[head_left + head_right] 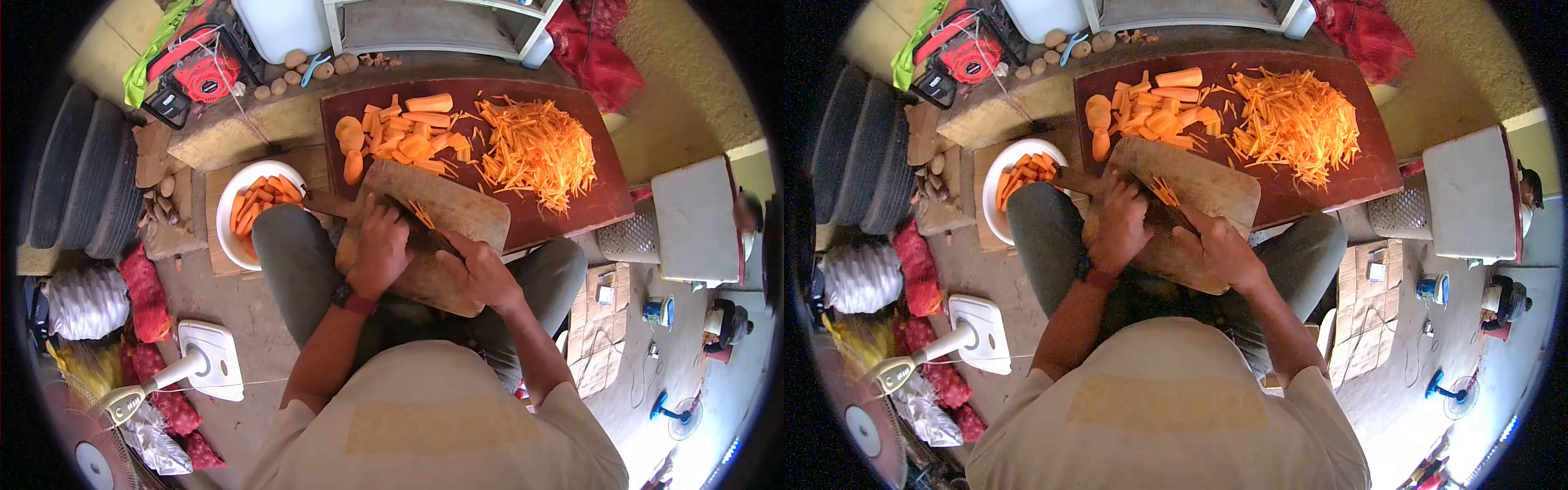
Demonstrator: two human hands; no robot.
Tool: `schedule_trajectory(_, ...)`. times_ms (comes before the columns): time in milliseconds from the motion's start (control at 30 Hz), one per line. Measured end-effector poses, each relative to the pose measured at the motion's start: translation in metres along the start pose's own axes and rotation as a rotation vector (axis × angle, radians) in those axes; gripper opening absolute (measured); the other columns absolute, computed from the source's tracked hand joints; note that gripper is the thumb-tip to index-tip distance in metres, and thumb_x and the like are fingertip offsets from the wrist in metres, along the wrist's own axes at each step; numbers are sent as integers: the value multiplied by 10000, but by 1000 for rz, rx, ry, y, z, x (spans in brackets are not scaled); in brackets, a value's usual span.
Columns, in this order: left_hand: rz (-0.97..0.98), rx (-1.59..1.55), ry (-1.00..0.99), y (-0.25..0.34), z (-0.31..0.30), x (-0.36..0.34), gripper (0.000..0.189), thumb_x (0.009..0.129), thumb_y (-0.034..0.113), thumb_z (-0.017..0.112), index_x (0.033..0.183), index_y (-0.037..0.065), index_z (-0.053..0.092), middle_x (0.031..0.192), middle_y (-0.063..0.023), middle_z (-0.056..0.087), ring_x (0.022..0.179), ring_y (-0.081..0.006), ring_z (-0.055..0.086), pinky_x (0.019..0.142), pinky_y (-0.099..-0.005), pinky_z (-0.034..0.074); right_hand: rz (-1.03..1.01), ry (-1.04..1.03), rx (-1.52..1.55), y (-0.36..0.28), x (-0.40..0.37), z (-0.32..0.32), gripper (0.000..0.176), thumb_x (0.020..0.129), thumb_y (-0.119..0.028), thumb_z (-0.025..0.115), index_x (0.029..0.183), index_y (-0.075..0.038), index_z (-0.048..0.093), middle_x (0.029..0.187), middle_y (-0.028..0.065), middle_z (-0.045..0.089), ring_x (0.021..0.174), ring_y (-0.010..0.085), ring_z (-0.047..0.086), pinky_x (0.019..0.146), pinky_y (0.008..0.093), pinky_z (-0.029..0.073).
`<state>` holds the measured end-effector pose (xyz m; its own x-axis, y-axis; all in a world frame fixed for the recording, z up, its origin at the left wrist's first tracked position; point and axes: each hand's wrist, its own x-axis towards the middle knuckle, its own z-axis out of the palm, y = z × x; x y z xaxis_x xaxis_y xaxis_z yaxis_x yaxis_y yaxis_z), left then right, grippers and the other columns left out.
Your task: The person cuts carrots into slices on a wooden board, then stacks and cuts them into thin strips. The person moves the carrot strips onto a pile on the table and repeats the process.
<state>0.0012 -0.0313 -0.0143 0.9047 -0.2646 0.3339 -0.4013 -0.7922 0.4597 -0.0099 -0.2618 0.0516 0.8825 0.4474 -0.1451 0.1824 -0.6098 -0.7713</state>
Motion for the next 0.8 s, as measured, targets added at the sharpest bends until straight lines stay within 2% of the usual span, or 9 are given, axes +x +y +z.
schedule_trajectory(100,-6,13,-30,0,-5,-2,289,685,44,844,968,20,791,1082,-186,695,1113,-405,641,1334,-640,325,-60,64,72,7,-1,7,444,1082,-199,706,1458,34,670,1173,288,780,1082,394,780,966,444,586)
schedule_trajectory(200,11,5,12,1,-6,-1,271,693,34,829,961,21,790,1074,-180,689,1108,-404,638,1325,-638,336,4,46,199,1,-4,0,434,1083,-198,707,1448,35,677,1159,273,785,1053,378,776,960,439,585)
schedule_trajectory(300,24,-30,98,2,3,-2,242,693,29,827,929,21,775,1064,-176,682,1102,-405,635,1321,-637,341,-22,30,165,-1,-7,-5,451,1103,-242,685,1463,28,661,1181,345,764,1112,479,771,959,499,586)
schedule_trajectory(400,0,-14,6,-1,0,0,221,694,26,823,905,19,760,1054,-178,676,1090,-406,636,1320,-634,344,-9,10,155,-1,-6,-2,445,1104,-239,683,1461,27,664,1188,339,767,1118,475,771,964,503,585)
schedule_trajectory(500,11,-5,8,0,-3,-1,220,689,31,829,894,15,753,1055,-183,678,1084,-406,640,1320,-634,344,-55,86,106,7,-6,7,419,1092,-202,698,1446,23,682,1062,222,774,958,266,741,907,407,579)
schedule_trajectory(600,-8,18,-16,-1,-3,-1,230,684,36,834,902,14,761,1058,-181,681,1084,-402,644,1315,-632,350,20,43,120,6,-8,3,416,1094,-204,701,1439,27,683,1067,225,772,954,259,732,901,406,577)
schedule_trajectory(700,-22,24,-40,-1,-6,0,279,687,51,840,954,8,773,1057,-180,684,1089,-406,647,1318,-626,346,9,89,161,-3,-13,1,402,1095,-182,707,1432,35,681,1040,209,762,932,229,708,880,395,575)
schedule_trajectory(800,-56,-103,-2,-5,-2,-1,412,662,36,868,1044,-50,740,1131,-234,689,1171,-460,640,1308,-613,369,-69,198,194,1,-17,8,384,1097,-156,710,1422,45,679,989,165,743,890,200,673,836,376,566)
